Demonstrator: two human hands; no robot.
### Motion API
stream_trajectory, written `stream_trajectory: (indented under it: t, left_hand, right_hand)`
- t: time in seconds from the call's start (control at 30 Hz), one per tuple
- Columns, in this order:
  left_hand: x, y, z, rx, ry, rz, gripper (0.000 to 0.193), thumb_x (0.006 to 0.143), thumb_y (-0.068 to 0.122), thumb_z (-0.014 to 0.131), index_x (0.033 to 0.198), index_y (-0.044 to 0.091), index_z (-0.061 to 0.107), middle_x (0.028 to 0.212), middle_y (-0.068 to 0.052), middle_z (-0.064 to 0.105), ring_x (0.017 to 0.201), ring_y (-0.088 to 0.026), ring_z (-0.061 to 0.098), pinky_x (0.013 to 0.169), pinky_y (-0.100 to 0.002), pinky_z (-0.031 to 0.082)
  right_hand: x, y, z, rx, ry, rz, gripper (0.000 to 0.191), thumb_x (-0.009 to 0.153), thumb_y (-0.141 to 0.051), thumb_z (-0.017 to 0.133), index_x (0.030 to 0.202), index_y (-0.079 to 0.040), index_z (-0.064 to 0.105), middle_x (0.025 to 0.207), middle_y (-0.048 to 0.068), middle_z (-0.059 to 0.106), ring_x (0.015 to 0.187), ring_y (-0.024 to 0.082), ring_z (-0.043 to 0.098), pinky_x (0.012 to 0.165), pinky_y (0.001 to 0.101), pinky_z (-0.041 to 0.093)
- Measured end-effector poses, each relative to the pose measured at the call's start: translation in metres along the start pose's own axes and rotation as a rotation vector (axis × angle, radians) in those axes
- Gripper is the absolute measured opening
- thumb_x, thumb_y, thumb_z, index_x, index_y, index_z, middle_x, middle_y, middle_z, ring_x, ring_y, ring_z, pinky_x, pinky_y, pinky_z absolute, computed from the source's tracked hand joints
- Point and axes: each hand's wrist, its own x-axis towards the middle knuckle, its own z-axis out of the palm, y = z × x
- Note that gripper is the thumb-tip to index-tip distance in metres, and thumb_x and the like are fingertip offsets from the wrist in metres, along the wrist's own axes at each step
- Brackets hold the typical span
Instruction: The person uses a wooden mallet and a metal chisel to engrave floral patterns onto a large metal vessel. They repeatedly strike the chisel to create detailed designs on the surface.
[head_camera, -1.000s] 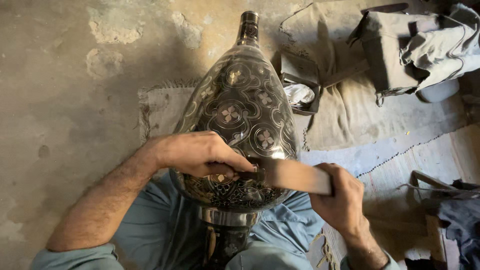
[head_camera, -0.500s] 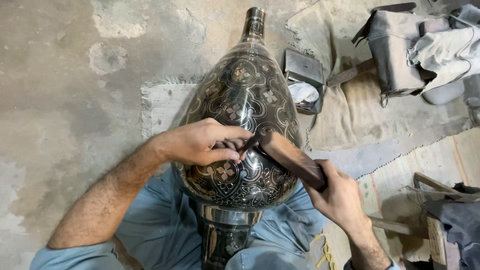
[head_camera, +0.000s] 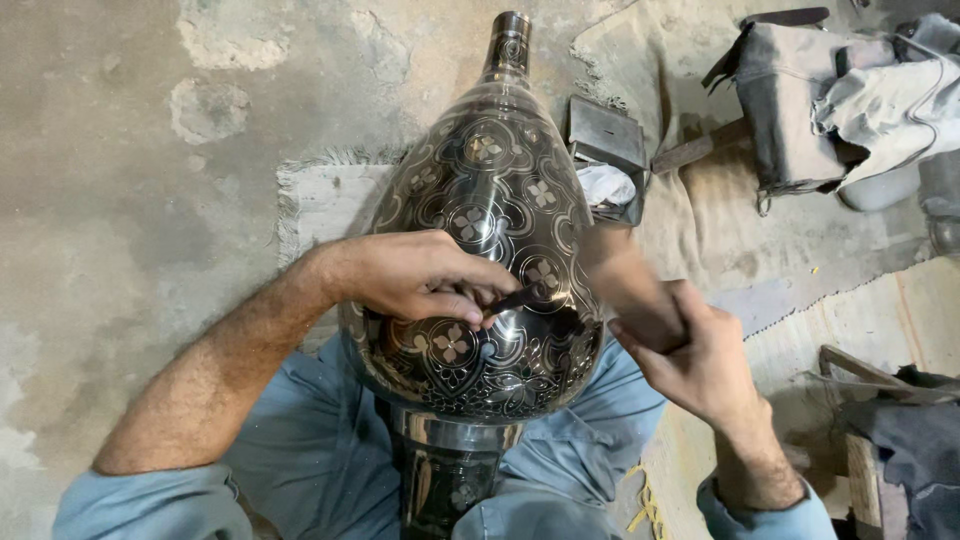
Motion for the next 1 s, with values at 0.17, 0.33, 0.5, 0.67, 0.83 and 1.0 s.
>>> stream_trajectory:
  t: [0.17,0.33,0.5,0.67,0.83,1.0]
  left_hand:
    - [-0.006,-0.002,0.005,-0.064,0.089,-0.002,0.047,0.095,0.016,0.068,0.14,0.006,0.059,0.114,-0.014,0.078,0.1,-0.023,0.08,0.091,-0.036,0.066]
    - [-0.014,0.0,0.01,-0.081,0.18,-0.005,0.048,0.096,0.016,0.069,0.141,0.003,0.057,0.114,-0.016,0.078,0.102,-0.023,0.079,0.093,-0.036,0.066]
    - [-0.026,0.006,0.023,-0.145,0.358,-0.136,0.05,0.093,0.012,0.073,0.139,0.0,0.057,0.113,-0.018,0.078,0.104,-0.024,0.079,0.091,-0.035,0.066]
    - [-0.034,0.008,0.04,-0.285,0.517,-0.201,0.05,0.093,0.01,0.071,0.138,-0.004,0.056,0.109,-0.016,0.08,0.1,-0.022,0.079,0.088,-0.035,0.065]
    - [-0.038,0.007,0.052,-0.181,0.599,-0.221,0.049,0.096,0.011,0.071,0.141,-0.001,0.055,0.109,-0.013,0.079,0.099,-0.018,0.079,0.091,-0.032,0.065]
    - [-0.041,0.01,0.059,-0.289,0.68,-0.198,0.05,0.094,0.008,0.072,0.14,-0.002,0.054,0.107,-0.014,0.078,0.101,-0.019,0.078,0.089,-0.033,0.065]
  right_hand:
    - [0.022,-0.009,-0.002,0.133,-0.052,0.03,0.04,0.079,-0.015,0.082,0.111,-0.002,0.062,0.08,0.014,0.075,0.074,0.021,0.073,0.063,0.0327,0.058]
    - [0.039,-0.014,-0.006,0.005,-0.04,-0.124,0.034,0.081,-0.013,0.082,0.11,-0.003,0.066,0.08,0.017,0.071,0.075,0.027,0.072,0.065,0.0364,0.056]
    - [0.069,-0.018,-0.015,-0.002,-0.214,-0.234,0.044,0.078,-0.017,0.083,0.113,-0.002,0.06,0.082,0.017,0.07,0.069,0.029,0.073,0.059,0.0365,0.055]
    - [0.099,-0.037,-0.014,0.085,-0.211,-0.371,0.042,0.082,-0.017,0.083,0.112,-0.004,0.057,0.084,0.015,0.072,0.073,0.029,0.073,0.064,0.036,0.056]
    - [0.122,-0.056,-0.025,-0.131,-0.346,-0.416,0.042,0.081,-0.014,0.08,0.116,-0.005,0.059,0.081,0.012,0.075,0.07,0.026,0.076,0.065,0.0369,0.062]
    - [0.13,-0.07,-0.023,-0.426,-0.366,-0.496,0.047,0.074,-0.017,0.084,0.113,-0.004,0.06,0.078,0.016,0.074,0.066,0.034,0.074,0.058,0.0455,0.058]
